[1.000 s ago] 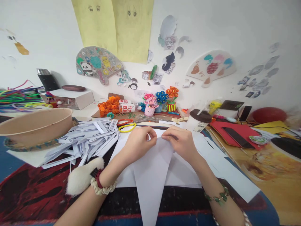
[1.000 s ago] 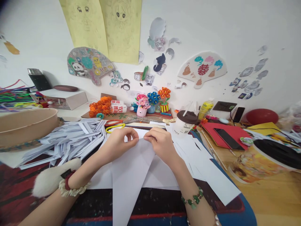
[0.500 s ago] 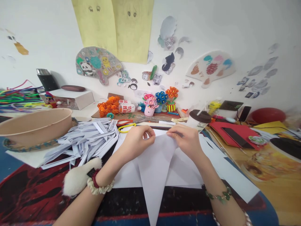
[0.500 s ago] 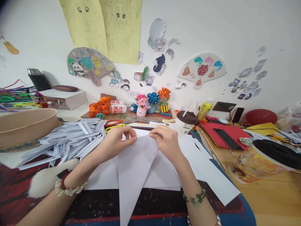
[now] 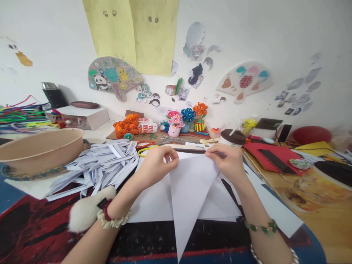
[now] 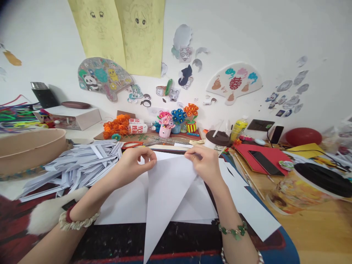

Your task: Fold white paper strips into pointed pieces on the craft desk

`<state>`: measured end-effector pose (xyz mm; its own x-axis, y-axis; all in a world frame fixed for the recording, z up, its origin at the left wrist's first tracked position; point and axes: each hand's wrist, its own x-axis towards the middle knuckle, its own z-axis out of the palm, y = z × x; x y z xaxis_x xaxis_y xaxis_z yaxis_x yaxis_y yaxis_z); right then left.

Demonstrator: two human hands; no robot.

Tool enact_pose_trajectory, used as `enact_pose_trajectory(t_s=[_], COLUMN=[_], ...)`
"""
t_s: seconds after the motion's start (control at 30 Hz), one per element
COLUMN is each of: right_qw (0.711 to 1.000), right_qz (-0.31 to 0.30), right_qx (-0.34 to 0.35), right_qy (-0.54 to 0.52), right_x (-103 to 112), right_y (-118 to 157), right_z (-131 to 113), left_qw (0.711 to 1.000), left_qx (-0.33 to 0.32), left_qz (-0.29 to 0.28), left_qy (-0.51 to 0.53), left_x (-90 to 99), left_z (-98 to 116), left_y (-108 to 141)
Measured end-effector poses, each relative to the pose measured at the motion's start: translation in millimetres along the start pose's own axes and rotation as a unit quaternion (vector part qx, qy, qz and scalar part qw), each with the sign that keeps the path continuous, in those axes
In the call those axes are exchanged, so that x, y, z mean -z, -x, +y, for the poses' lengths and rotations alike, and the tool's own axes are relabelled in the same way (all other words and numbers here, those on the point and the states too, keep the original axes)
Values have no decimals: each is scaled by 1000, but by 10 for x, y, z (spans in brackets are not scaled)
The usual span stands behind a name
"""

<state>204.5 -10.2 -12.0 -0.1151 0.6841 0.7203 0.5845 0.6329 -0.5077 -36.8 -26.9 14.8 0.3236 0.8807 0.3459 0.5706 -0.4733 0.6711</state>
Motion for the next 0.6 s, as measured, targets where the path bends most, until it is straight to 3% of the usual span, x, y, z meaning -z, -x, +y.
enact_pose_trajectory(t_s=[0.17, 0.33, 0.6], right_qw=[999, 993, 1000], right_qz=[49, 107, 18], right_qx=[-16, -38, -3], right_qy=[16, 28, -10], right_x=[121, 224, 54], right_y=[-5, -5, -8], right_z=[124, 226, 111], left_qw=[1000, 998, 994], left_qx=[-11, -1, -27], left_qz=[2, 50, 94], left_qy=[-11, -25, -56], left_x=[82, 197, 17], left_z=[-80, -147, -31], left_y=[2, -19, -4])
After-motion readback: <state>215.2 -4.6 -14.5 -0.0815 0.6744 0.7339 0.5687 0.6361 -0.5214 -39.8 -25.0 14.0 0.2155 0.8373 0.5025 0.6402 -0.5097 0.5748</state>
